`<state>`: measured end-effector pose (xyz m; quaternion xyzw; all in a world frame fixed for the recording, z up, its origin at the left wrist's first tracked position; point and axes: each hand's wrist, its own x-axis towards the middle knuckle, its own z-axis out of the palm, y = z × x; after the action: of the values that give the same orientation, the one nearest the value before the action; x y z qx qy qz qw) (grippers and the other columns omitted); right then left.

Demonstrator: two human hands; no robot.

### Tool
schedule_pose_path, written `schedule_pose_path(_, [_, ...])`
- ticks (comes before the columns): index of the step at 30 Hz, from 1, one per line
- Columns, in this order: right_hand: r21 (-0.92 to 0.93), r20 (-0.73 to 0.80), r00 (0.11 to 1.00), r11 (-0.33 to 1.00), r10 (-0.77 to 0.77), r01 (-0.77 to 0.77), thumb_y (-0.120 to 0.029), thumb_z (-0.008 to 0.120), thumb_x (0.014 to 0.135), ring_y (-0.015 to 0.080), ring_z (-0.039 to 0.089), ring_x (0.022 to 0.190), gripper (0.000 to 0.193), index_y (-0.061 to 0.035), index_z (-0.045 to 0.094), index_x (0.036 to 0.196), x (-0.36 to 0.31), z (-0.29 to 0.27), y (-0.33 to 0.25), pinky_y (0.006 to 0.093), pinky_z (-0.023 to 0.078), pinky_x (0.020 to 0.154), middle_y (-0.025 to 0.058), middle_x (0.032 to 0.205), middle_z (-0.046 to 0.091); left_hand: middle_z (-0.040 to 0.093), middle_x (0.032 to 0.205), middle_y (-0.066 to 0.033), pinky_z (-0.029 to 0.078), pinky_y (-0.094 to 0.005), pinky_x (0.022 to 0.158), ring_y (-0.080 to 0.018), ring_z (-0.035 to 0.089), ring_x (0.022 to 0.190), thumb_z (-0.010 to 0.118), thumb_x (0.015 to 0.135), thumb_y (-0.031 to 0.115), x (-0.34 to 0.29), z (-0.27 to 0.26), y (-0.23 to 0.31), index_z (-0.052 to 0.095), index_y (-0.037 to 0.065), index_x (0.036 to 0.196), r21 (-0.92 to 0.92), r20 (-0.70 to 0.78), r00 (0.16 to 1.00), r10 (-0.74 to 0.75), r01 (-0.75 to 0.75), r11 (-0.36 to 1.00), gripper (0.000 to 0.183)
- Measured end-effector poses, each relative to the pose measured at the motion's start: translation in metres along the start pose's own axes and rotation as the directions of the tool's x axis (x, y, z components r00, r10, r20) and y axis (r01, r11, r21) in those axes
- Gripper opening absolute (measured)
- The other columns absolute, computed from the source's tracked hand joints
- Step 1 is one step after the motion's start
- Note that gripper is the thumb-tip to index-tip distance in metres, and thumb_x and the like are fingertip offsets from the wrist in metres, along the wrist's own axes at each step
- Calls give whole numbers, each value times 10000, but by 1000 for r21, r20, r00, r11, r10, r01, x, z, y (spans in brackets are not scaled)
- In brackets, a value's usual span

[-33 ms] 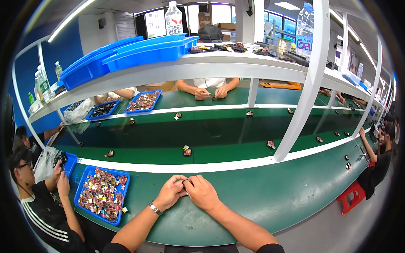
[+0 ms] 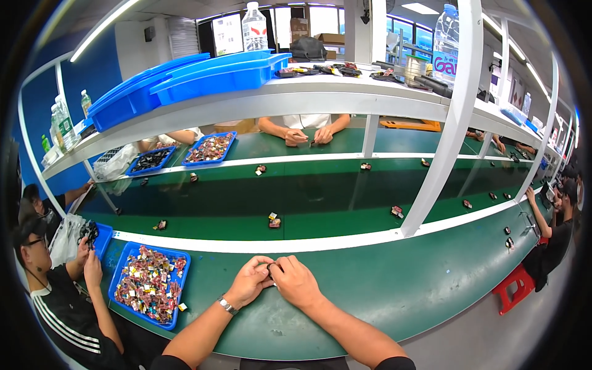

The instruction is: Assembling small electronic parts or components on a factory conveyor line.

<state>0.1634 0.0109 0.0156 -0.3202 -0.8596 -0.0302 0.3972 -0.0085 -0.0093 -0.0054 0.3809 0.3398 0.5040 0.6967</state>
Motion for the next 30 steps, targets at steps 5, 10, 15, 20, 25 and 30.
schedule_pose_path(5, [90, 48, 998, 995, 44, -48, -74, 737, 724, 236, 589, 848, 203, -84, 649, 907, 1, -3, 0, 352, 526, 715, 41, 904, 590, 622, 1169, -91, 511, -340, 932, -168, 618, 1053, 432, 1016, 43, -2, -5, -1, 464, 54, 1227, -1, 60, 998, 28, -28, 1000, 214])
schedule_pose_path(10, [187, 73, 996, 980, 50, -62, -71, 758, 708, 239, 576, 841, 188, -89, 657, 865, 4, -12, 5, 362, 503, 744, 38, 872, 577, 622, 1169, -90, 518, -335, 919, -167, 616, 1058, 442, 1018, 51, -1, -1, 1, 465, 54, 1223, 4, 48, 999, -1, 1, 1000, 206])
schedule_pose_path(15, [233, 133, 989, 968, 63, -93, -82, 742, 729, 245, 553, 879, 164, -82, 629, 847, 7, -17, 8, 377, 491, 777, 43, 902, 549, 633, 1140, -96, 530, -326, 891, -163, 627, 1027, 455, 1022, 69, -3, -1, 2, 464, 49, 1223, 39, 69, 996, 50, -53, 998, 202])
schedule_pose_path(20, [332, 113, 993, 941, 27, -64, -95, 757, 735, 246, 548, 900, 167, -87, 642, 856, 5, -19, 13, 366, 492, 794, 43, 927, 550, 632, 1151, -108, 536, -326, 891, -167, 632, 1028, 453, 1021, 64, -2, -2, -1, 461, 43, 1222, 51, 45, 998, 36, -39, 998, 203])
schedule_pose_path(25, [299, 163, 986, 949, 48, -96, -105, 765, 747, 245, 543, 987, 161, -103, 698, 893, 5, -25, 14, 356, 499, 831, 38, 1028, 566, 613, 1195, -117, 540, -322, 891, -178, 625, 1058, 444, 1019, 57, -1, 0, -2, 460, 41, 1220, 58, 38, 998, 42, -44, 997, 202])
schedule_pose_path(30, [445, 144, 984, 881, 108, -162, -86, 779, 750, 236, 554, 1049, 153, -107, 732, 895, 1, -15, 13, 346, 512, 868, 47, 1115, 596, 592, 1212, -117, 511, -362, 934, -187, 596, 1099, 437, 1016, 68, -2, -4, -1, 463, 48, 1235, -27, 57, 997, 53, -52, 998, 222])
